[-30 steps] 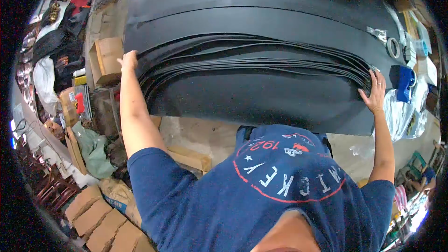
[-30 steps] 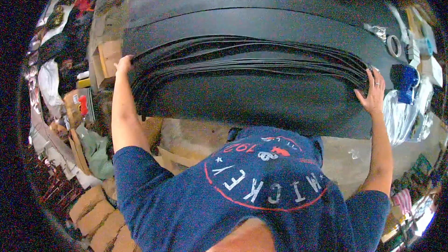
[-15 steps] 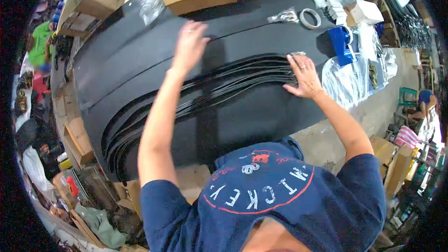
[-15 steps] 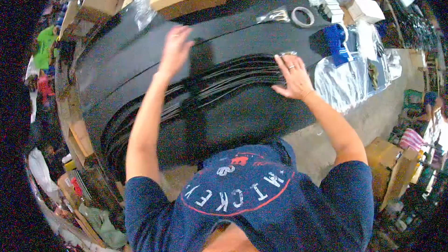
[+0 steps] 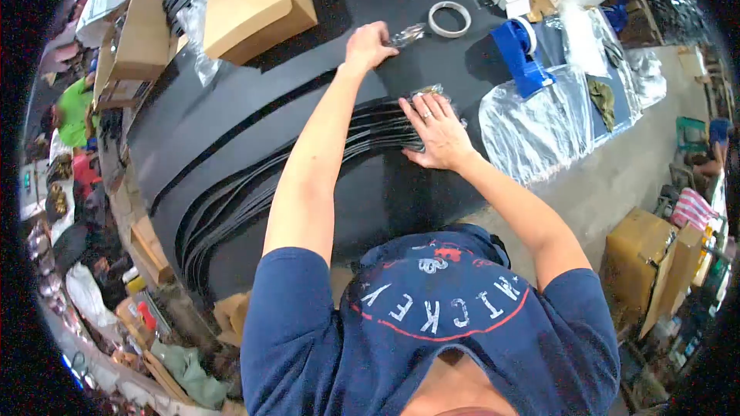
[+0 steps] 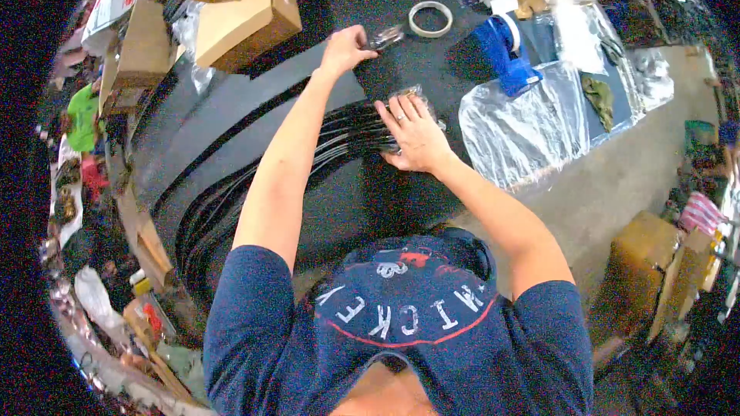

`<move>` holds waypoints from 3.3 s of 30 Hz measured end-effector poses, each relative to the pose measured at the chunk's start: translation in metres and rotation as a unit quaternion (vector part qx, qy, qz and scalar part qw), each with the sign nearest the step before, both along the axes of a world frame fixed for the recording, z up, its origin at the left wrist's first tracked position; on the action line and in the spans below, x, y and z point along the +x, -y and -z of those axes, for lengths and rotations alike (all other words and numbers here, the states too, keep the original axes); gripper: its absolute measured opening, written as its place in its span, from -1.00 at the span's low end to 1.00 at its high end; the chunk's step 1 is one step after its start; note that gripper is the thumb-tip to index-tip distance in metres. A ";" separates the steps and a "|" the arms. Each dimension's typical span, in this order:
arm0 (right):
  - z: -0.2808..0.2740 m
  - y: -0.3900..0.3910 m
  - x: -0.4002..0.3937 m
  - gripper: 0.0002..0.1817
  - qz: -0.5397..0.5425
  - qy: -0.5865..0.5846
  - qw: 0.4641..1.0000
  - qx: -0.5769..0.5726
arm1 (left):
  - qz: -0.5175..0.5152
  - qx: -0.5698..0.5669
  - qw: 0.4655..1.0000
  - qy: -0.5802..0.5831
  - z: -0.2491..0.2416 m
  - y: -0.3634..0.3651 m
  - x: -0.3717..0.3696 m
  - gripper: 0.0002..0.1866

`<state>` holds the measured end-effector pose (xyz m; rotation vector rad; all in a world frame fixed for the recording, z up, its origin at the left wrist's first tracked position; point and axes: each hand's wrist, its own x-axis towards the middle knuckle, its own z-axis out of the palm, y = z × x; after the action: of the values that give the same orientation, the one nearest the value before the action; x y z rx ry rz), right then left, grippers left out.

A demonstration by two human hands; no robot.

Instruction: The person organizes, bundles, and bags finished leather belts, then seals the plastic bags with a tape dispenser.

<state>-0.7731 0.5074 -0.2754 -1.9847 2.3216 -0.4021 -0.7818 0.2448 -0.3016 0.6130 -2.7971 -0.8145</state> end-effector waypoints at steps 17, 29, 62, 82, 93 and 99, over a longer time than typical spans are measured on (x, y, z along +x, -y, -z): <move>0.007 -0.002 -0.004 0.04 -0.006 0.032 0.999 -0.002 | 0.024 0.037 0.994 -0.100 0.004 -0.075 0.108 -0.86; 0.008 0.003 -0.007 0.06 -0.020 0.003 0.999 0.026 | 0.010 -0.074 0.992 -0.099 0.008 -0.106 0.106 -0.69; -0.002 0.021 -0.012 0.07 -0.034 -0.002 0.999 -0.026 | -0.006 -0.203 0.979 0.024 -0.002 -0.071 0.233 -0.09; -0.002 0.023 -0.001 0.03 0.005 -0.092 0.996 0.008 | -0.244 -0.280 0.918 0.139 -0.011 0.056 0.661 -0.24; 0.001 0.022 0.005 0.04 0.043 -0.110 0.993 0.027 | -0.306 -0.290 0.875 0.236 -0.002 0.095 0.753 -0.38; -0.001 0.029 0.032 -0.02 0.072 -0.096 0.992 0.026 | -0.273 -0.374 0.857 0.227 -0.020 0.154 0.741 -0.39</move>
<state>-0.7408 0.4788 -0.2743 -1.9156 2.5714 -0.1620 -0.0403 0.0905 -0.2818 1.4446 -2.7094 0.5790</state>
